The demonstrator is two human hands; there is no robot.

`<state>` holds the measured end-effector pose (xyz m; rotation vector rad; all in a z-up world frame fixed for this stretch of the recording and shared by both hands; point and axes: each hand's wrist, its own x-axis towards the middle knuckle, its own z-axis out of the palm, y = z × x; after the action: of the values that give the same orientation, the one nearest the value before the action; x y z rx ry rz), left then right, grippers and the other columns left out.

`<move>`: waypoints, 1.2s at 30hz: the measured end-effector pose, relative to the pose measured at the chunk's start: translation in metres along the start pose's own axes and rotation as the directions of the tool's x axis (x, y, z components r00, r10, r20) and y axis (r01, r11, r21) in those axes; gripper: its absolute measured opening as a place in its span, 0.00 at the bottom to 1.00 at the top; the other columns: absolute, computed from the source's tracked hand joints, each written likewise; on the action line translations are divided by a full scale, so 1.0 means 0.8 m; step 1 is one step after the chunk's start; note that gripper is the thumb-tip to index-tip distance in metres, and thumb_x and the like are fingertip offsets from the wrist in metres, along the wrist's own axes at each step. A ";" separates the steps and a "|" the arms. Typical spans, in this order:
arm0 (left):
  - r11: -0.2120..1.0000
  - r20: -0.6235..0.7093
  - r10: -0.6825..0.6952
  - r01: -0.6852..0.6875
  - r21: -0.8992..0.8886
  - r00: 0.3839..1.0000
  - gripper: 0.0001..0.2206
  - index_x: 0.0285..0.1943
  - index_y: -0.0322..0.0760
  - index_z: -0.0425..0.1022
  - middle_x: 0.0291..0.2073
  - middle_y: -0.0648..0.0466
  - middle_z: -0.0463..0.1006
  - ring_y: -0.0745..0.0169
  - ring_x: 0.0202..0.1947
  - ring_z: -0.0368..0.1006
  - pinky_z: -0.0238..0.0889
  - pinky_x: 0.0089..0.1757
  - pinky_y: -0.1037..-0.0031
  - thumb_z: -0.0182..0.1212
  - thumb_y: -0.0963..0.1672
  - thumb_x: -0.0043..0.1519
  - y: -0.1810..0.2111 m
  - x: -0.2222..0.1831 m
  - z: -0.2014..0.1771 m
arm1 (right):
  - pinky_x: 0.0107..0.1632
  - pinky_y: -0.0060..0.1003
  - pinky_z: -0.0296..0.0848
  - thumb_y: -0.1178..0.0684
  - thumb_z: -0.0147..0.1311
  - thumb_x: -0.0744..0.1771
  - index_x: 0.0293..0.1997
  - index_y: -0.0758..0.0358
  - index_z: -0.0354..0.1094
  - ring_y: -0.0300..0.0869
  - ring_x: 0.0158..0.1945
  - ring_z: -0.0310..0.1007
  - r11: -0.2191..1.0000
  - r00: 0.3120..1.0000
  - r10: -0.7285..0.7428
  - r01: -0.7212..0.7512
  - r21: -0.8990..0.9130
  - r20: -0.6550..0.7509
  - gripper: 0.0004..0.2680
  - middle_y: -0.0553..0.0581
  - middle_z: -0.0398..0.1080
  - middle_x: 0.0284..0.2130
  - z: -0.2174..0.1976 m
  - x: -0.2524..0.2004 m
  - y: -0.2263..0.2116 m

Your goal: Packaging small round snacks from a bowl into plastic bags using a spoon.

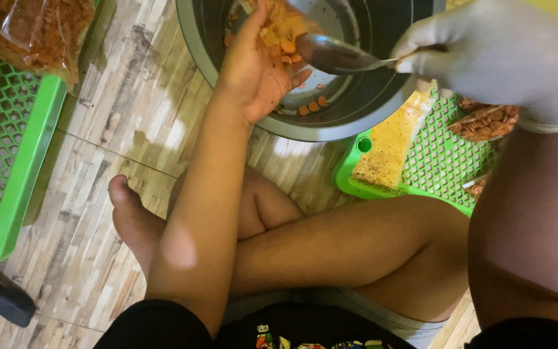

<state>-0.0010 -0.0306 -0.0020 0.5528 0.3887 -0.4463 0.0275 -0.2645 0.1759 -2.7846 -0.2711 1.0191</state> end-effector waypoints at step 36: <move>0.998 0.022 0.040 -0.039 -0.053 0.999 0.27 0.52 0.35 0.76 0.44 0.43 0.83 0.48 0.41 0.80 0.68 0.39 0.62 0.55 0.58 0.56 0.001 0.005 -0.001 | 0.39 0.54 0.81 0.61 0.44 0.64 0.41 0.63 0.78 0.61 0.41 0.81 0.695 0.940 -0.247 0.342 -0.632 0.236 0.11 0.67 0.78 0.37 0.159 0.187 0.007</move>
<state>0.0027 -0.0309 -0.0045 0.5035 0.3660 -0.4030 0.0576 -0.2251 -0.0138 -3.0860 -1.3086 1.2008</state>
